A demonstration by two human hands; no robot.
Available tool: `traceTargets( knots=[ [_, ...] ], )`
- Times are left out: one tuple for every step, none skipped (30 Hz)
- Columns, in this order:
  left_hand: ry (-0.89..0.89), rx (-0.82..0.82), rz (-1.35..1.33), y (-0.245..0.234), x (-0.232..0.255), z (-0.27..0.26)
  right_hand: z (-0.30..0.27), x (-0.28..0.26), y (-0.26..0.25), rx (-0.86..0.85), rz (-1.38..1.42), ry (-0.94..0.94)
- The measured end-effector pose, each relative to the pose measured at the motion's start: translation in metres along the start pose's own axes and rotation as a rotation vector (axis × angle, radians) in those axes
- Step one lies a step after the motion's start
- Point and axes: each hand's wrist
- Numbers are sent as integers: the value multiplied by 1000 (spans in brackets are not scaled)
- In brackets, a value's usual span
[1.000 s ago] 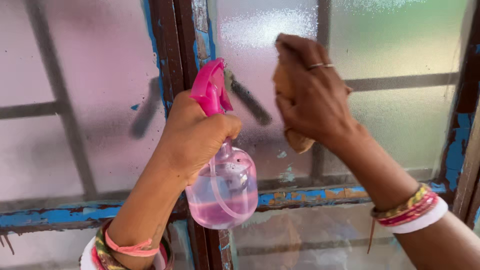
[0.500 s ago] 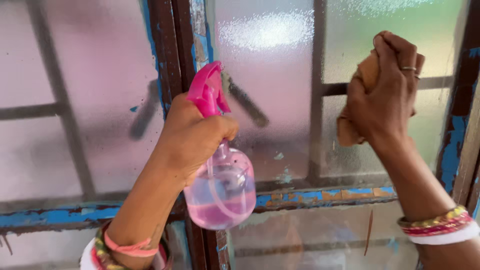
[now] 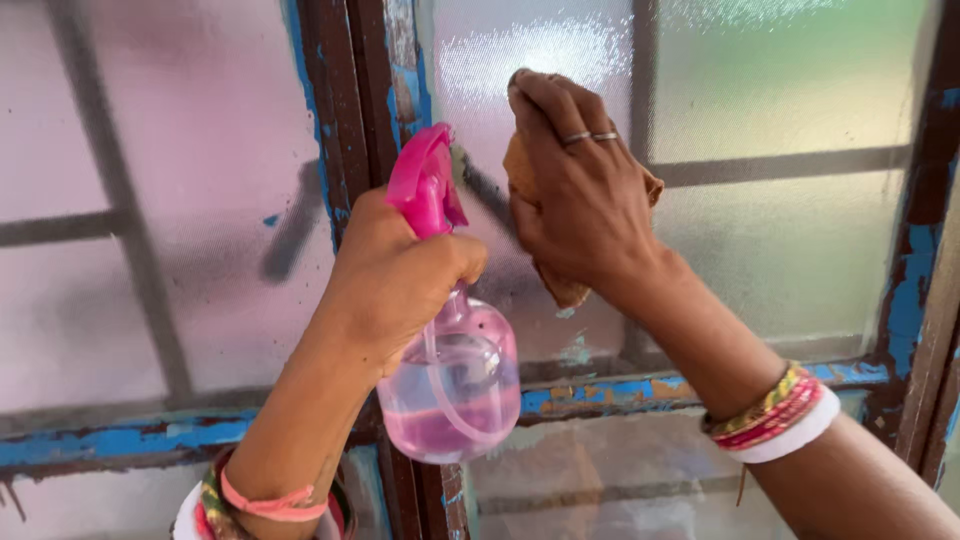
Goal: The person wipes a window pane and its frame with a cloth while holding a spray bottle.
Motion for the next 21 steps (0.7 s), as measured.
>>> traceTargets(
  knots=[
    [6,-1,0,0,1,1,1,5,-3,4,-5,-2],
    [39,-4,-11,0,0,1,-1,11,-8,-23,7,32],
    [71,-7,-22,0,-1,0,-4,19,-14,-49,20,66],
    [77,-7,-21,1,0,1,-6,27,-19,-45,17,63],
    [63,-7,-34,1,0,2,-10,35,-24,-73,60,208],
    [43,-6,-49,2,-1,1,-15,43,-31,-106,107,353],
    [44,-4,-50,4,-1,1,-22,50,-38,-107,108,351],
    [15,28,15,6,0,1,-30,58,-47,-49,25,285],
    [-14,61,79,8,1,2,-37,66,-55,7,-56,218],
    [-13,61,76,10,1,1,-45,74,-65,5,-59,216],
    [0,54,75,11,2,1,-54,82,-73,14,-72,236],
    [17,49,76,13,4,1,-60,90,-82,27,-86,256],
    [21,49,73,15,6,1,-66,100,-91,28,-90,253],
    [41,66,85,18,7,0,-73,108,-99,32,-102,299],
    [61,83,96,22,9,-1,-79,116,-106,36,-115,345],
    [59,81,93,27,10,-2,-86,122,-113,33,-116,345],
    [10,74,87,31,13,-4,-94,128,-120,41,-168,366],
    [-38,68,84,35,16,-5,-100,134,-126,53,-218,387],
    [-36,68,84,40,19,-7,-104,140,-130,54,-218,387],
    [-54,60,86,48,20,-11,-108,145,-132,83,-226,396],
    [-72,53,88,55,22,-13,-111,150,-133,113,-234,406]
  ],
)
Point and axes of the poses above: each hand's wrist, its own z-axis towards the middle knuckle, its own y-axis out of the palm, x = y × z, and after that the axes turned 14 degrees about z, right-handed
